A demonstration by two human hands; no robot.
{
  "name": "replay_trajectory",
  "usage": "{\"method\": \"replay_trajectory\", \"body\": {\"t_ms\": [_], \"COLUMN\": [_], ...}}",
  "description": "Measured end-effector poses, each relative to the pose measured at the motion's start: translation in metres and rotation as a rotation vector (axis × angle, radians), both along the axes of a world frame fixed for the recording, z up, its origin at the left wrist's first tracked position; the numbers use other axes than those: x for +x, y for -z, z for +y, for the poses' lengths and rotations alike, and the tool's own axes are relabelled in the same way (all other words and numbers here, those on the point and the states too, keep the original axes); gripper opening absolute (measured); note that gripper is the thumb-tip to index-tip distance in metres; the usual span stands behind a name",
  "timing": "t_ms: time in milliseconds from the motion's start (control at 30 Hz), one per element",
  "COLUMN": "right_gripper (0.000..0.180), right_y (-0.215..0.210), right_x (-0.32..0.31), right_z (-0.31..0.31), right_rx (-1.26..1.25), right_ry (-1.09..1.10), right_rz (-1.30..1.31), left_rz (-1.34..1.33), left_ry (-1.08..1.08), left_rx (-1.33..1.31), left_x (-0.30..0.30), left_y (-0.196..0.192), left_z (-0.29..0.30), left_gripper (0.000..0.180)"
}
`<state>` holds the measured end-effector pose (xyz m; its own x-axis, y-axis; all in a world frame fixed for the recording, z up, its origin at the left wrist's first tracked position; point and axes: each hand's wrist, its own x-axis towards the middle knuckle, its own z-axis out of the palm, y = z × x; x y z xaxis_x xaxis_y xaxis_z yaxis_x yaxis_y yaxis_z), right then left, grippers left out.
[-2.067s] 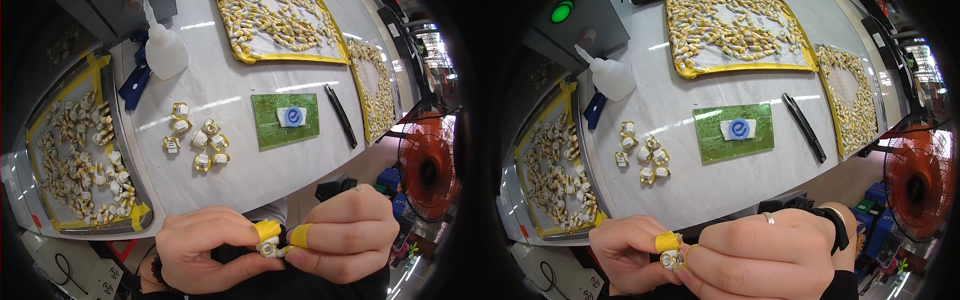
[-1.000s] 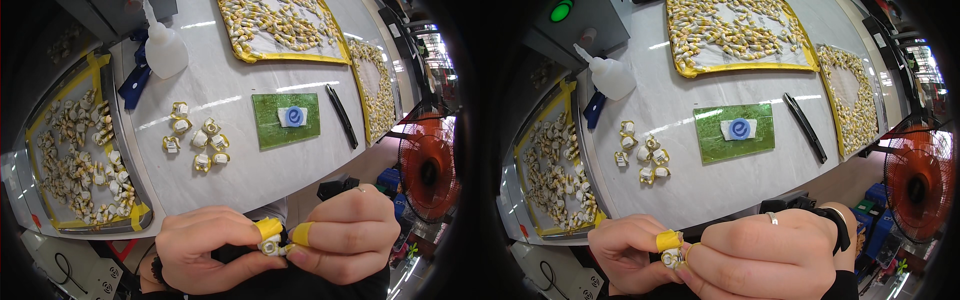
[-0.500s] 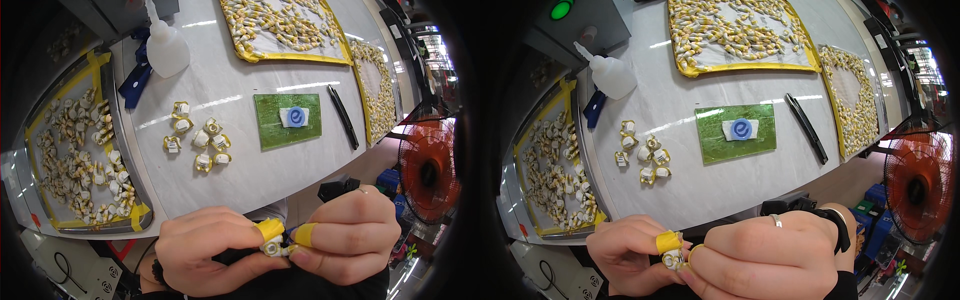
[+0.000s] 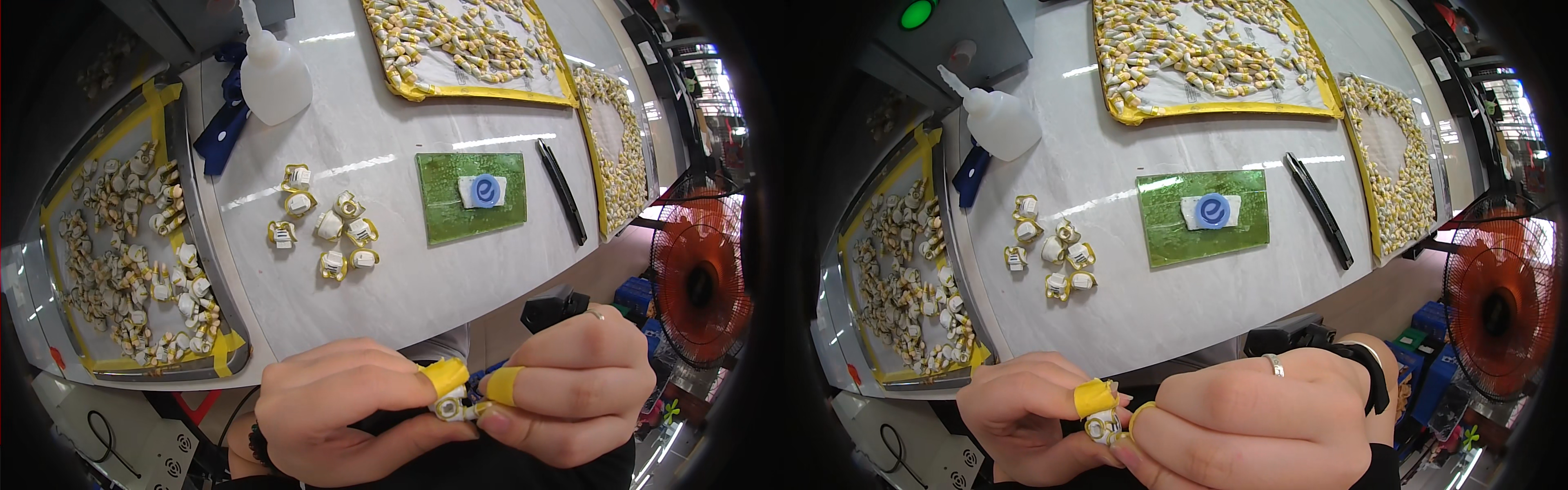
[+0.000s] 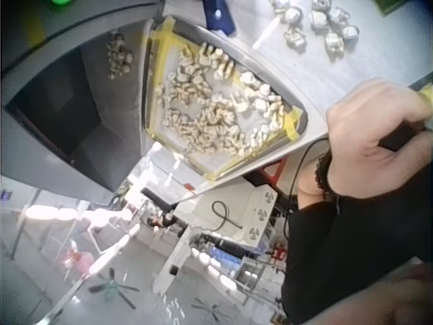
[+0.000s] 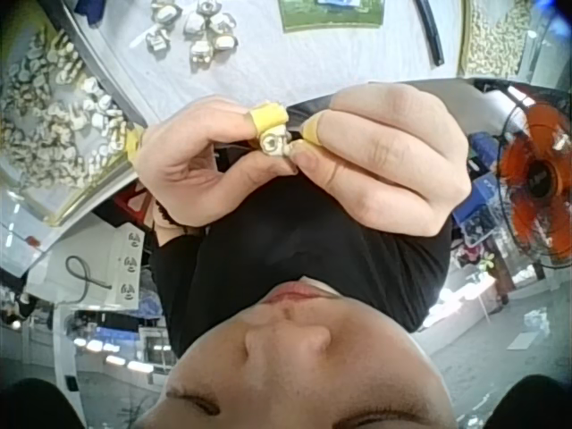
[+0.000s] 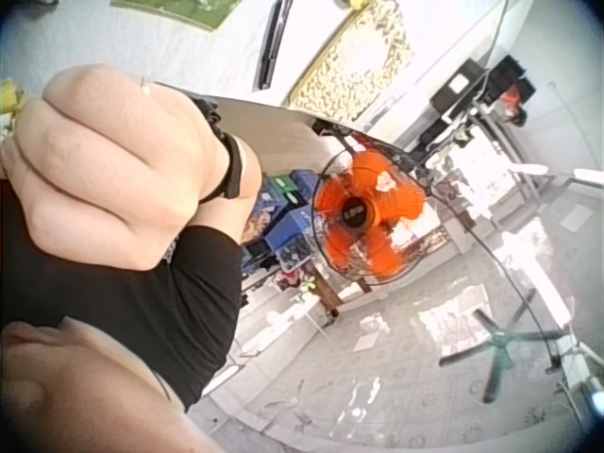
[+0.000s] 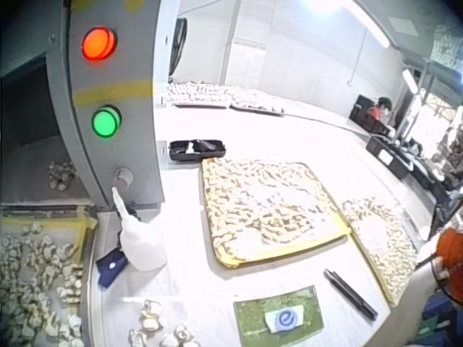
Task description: The person assembles small white and yellow components by hand, repeatedly picking up parts from a tray and joining them together. The person places the finished units into a yellow bin on the left side of the table.
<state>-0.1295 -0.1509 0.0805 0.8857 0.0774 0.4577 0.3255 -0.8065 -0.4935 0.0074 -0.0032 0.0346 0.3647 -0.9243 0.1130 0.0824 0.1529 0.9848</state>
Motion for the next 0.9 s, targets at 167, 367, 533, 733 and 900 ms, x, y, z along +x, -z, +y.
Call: {"method": "replay_trajectory", "body": {"t_ms": [167,367,533,733,900], "right_gripper": [0.013,0.013,0.013,0.013,0.013], "right_y": [0.0002,-0.0006,-0.0008,-0.0015,-0.0031], "right_x": [0.0006,0.0003,0.0002,0.0004,-0.0001], "right_z": [-0.0007,-0.0008,0.0005,0.0012,0.0003], "right_rx": [0.005,-0.012,-0.006,-0.004,-0.019], "right_ry": [-0.004,-0.001,0.014,0.021,0.013], "right_rz": [0.013,0.007,0.011,0.022,0.038], "left_rz": [0.001,-0.004,-0.007,-0.007,-0.008], "left_ry": [-0.007,-0.019,-0.013,-0.001,0.002], "left_rx": [0.002,-0.002,0.006,0.002,0.016], "left_x": [0.0001,-0.001,-0.0006,0.0005,0.0003], "left_y": [0.0003,-0.0005,-0.0006,-0.0007,-0.002], "left_z": [0.0002,0.0001,0.0003,0.0006,0.001], "left_gripper": [0.024,0.024,0.024,0.024,0.025]}}
